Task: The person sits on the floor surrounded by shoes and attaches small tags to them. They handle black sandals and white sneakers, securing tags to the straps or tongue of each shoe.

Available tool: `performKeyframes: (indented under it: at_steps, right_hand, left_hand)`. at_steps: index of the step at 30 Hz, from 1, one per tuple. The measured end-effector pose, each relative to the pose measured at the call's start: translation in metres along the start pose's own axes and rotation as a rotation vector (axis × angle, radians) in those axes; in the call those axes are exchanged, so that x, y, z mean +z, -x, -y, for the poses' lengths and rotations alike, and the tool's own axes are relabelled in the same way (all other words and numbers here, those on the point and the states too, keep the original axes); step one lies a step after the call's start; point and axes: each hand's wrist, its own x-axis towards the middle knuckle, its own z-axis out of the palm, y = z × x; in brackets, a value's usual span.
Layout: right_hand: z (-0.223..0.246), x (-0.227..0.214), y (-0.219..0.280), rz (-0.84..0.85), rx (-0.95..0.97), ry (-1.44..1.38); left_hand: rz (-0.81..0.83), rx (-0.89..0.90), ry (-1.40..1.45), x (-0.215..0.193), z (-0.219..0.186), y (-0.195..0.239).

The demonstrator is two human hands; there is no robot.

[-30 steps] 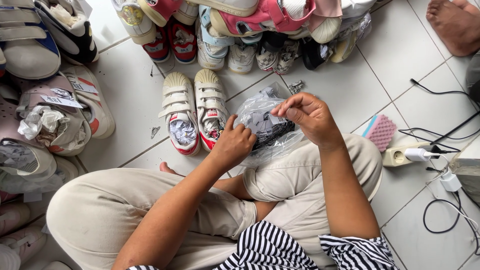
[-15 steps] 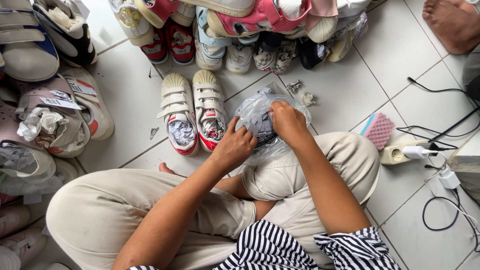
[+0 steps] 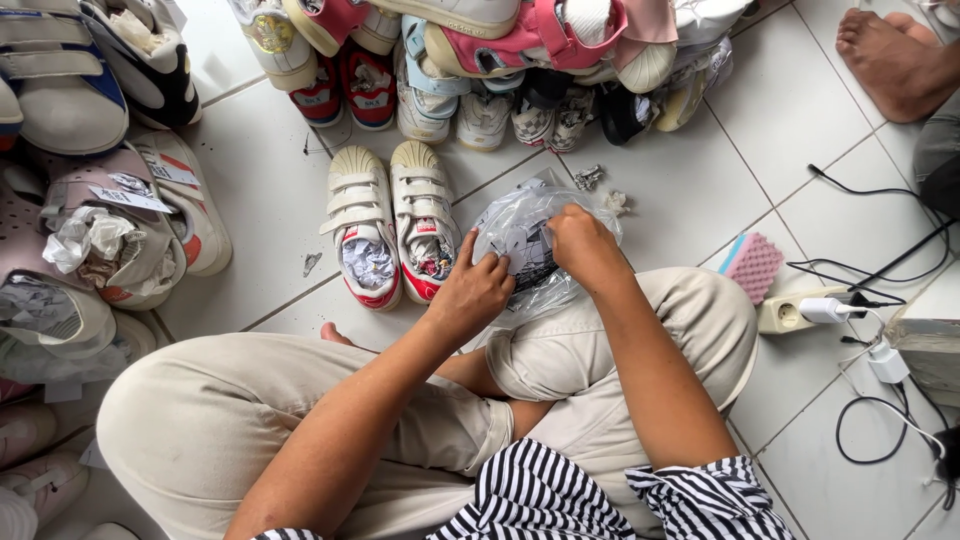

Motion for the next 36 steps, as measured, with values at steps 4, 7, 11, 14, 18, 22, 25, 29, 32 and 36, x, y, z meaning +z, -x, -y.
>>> performKeyframes:
  at_steps: [4, 7, 11, 14, 18, 22, 25, 29, 32, 36]
  right_hand:
    - [0.018, -0.019, 0.002, 0.133, 0.063, -0.024]
    - [-0.002, 0.007, -0.006, 0.160, 0.095, 0.062]
    - [-0.019, 0.007, -0.001, 0.131, 0.107, -0.056]
    - [-0.015, -0.019, 0.018, -0.029, -0.031, -0.224]
    - [0.000, -0.061, 0.045, -0.048, 0.035, -0.659]
    - [0.004, -0.060, 0.059, -0.056, 0.068, -0.881]
    - [-0.005, -0.045, 0.053, -0.123, 0.136, -0.669]
    - [-0.019, -0.010, 0.044, -0.166, 0.074, -0.219]
    - [-0.003, 0.007, 0.042, -0.056, 0.114, -0.045]
    - [-0.019, 0.027, 0.024, -0.063, 0.085, -0.026]
  left_hand:
    - [0.029, -0.021, 0.008, 0.000, -0.001, 0.000]
    - [0.043, -0.019, 0.023, 0.004, 0.001, 0.001]
    - [0.051, -0.012, 0.048, 0.007, 0.002, 0.000]
    - [0.040, -0.035, 0.112, 0.001, 0.003, -0.001]
    - [0.012, -0.123, 0.222, -0.012, 0.005, -0.008]
    - [0.057, -0.295, 0.394, -0.033, 0.001, -0.003]
    - [0.219, -0.368, 0.409, -0.056, -0.001, 0.007]
    - [0.286, -0.371, 0.368, -0.102, -0.019, 0.028]
    - [0.232, -0.480, 0.573, -0.098, -0.039, 0.048]
    - [0.274, -0.387, 0.418, -0.067, -0.048, 0.057]
